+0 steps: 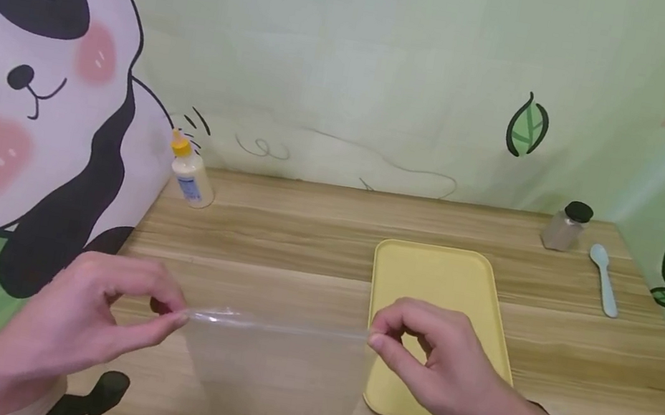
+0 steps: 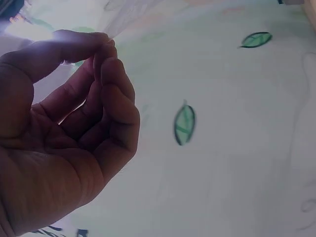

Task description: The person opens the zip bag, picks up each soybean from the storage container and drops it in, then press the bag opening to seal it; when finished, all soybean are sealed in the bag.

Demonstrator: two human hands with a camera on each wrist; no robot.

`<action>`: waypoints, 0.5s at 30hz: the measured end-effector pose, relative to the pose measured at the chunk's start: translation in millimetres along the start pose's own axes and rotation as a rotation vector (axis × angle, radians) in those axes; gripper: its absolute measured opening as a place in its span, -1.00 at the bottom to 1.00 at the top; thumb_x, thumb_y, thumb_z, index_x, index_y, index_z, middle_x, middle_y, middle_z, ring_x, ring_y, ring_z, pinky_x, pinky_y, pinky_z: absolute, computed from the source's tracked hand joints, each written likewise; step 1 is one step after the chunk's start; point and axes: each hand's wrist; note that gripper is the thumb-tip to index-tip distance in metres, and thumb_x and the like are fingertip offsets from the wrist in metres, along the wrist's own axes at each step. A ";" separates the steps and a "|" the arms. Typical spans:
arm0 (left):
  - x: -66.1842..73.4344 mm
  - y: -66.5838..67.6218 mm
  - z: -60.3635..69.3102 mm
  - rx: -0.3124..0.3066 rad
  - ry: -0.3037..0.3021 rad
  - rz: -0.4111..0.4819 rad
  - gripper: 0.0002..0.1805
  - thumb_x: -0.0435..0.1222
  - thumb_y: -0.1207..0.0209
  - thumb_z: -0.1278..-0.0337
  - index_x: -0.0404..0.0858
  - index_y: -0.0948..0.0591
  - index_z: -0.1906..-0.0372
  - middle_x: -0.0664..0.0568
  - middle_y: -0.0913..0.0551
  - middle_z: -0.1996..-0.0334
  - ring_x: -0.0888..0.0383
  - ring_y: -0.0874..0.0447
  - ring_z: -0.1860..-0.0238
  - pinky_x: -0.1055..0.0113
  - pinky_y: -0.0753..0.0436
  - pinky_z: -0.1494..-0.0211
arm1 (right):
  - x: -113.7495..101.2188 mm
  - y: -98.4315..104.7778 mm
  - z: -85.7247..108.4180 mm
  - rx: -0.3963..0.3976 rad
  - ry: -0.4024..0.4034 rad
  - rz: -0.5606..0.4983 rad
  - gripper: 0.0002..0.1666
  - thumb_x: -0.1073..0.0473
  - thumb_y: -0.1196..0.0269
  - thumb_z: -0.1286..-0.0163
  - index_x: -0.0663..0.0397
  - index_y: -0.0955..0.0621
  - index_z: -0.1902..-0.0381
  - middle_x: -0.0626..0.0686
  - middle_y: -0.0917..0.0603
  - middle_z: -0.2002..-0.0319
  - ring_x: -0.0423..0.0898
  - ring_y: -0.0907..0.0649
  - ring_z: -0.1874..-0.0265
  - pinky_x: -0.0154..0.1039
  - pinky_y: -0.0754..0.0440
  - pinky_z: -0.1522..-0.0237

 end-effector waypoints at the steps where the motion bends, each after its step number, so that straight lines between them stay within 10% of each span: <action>1: -4.3 -1.2 -0.9 -0.009 0.018 0.000 -0.55 -0.58 -0.41 0.21 0.08 -0.67 0.35 0.34 -0.66 0.43 0.40 -0.60 0.39 0.59 -0.61 0.29 | 2.8 -0.8 0.0 -0.002 -0.031 0.020 -0.71 0.48 -0.28 -0.21 -0.06 -0.59 0.34 -0.17 -0.56 0.46 -0.29 -0.50 0.46 -0.47 -0.50 0.48; 15: -100.2 -38.9 -34.5 -0.120 0.389 -0.063 -0.98 -0.35 -0.35 -0.07 -0.17 -0.74 0.41 0.16 -0.68 0.50 0.26 -0.55 0.45 0.44 -0.58 0.36 | 94.1 -13.1 -17.5 -0.023 -0.345 0.151 -0.96 0.25 -0.29 -0.33 0.06 -0.64 0.36 -0.12 -0.59 0.49 -0.22 -0.51 0.48 -0.36 -0.53 0.43</action>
Point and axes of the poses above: each hand's wrist, its own z-axis away from the middle knuckle, its own y-axis out of the back of the hand, x = y × z
